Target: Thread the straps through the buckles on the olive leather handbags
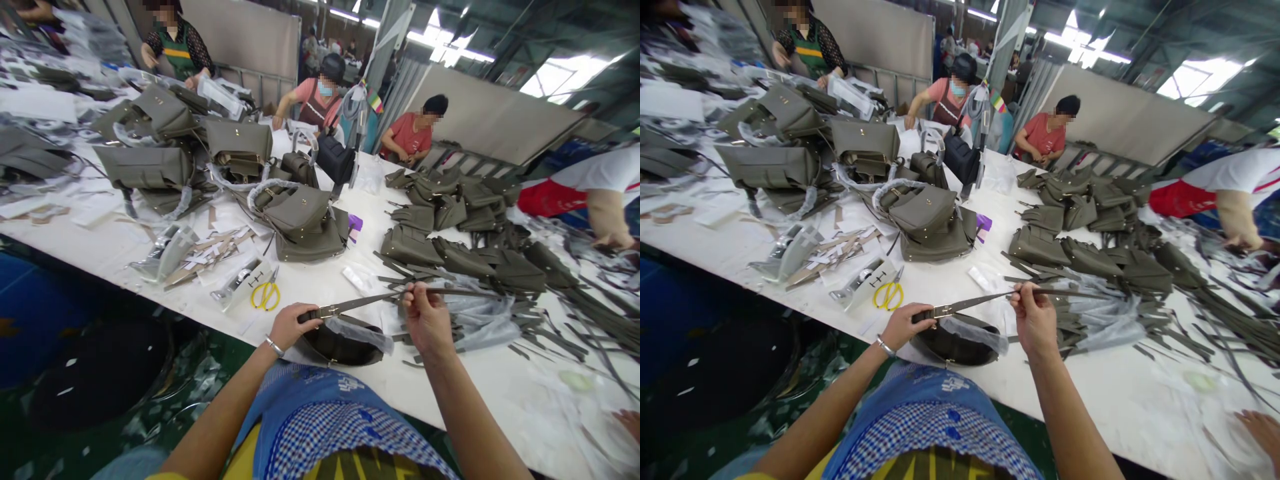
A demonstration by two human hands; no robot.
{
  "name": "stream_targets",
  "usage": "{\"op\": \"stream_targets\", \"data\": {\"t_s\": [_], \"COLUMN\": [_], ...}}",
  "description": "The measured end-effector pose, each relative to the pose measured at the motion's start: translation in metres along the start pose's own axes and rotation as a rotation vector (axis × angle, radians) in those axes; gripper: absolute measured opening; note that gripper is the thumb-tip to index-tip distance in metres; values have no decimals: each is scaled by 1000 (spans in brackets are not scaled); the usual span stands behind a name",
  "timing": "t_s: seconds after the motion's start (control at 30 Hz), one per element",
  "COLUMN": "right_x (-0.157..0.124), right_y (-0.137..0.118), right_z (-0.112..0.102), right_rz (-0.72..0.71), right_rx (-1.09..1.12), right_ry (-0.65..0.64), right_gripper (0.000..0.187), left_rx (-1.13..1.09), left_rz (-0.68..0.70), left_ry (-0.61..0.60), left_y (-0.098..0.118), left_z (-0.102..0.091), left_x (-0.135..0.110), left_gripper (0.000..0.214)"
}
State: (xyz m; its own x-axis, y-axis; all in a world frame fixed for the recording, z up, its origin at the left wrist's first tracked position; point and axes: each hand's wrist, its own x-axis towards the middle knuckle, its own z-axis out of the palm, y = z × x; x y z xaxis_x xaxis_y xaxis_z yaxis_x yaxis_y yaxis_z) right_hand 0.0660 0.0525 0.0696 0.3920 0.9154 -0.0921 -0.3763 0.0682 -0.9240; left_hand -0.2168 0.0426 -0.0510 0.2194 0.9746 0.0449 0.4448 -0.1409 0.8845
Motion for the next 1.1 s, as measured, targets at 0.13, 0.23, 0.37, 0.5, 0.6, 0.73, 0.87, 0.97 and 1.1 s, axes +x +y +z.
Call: {"op": "stream_targets", "data": {"t_s": [0.13, 0.23, 0.37, 0.5, 0.6, 0.73, 0.87, 0.97, 1.1], "right_x": [7, 9, 5, -9, -26, -44, -49, -49, -49], "right_y": [-13, -23, -23, 4, 32, 55, 63, 66, 69], "right_z": [-7, -10, -11, -2, 14, 34, 39, 36, 33], "right_rz": [-58, -79, -43, 44, 85, 44, 61, -7, -72], "right_rx": [8, -66, -249, -590, -701, -705, -662, -737, -790], "right_ry": [68, 29, -178, -414, -641, -675, -643, -649, -615], "right_gripper": [24, 25, 34, 42, 46, 38, 29, 25, 17], "left_rx": [-41, -90, -129, -181, -202, -195, -183, -169, -31], "left_rz": [-55, -72, -99, -99, -80, -50, -28, 15, 70], "left_ry": [11, 11, 10, -15, -36, -17, -1, -31, -20], "left_y": [-11, -10, -3, 5, 10, 15, 18, 19, 9], "left_z": [-6, -9, -9, -1, 4, 7, 9, 8, 2], "left_x": [-4, -5, -3, -1, -1, -4, -7, -7, -8], "left_gripper": [31, 32, 32, 33, 33, 33, 32, 32, 33]}}
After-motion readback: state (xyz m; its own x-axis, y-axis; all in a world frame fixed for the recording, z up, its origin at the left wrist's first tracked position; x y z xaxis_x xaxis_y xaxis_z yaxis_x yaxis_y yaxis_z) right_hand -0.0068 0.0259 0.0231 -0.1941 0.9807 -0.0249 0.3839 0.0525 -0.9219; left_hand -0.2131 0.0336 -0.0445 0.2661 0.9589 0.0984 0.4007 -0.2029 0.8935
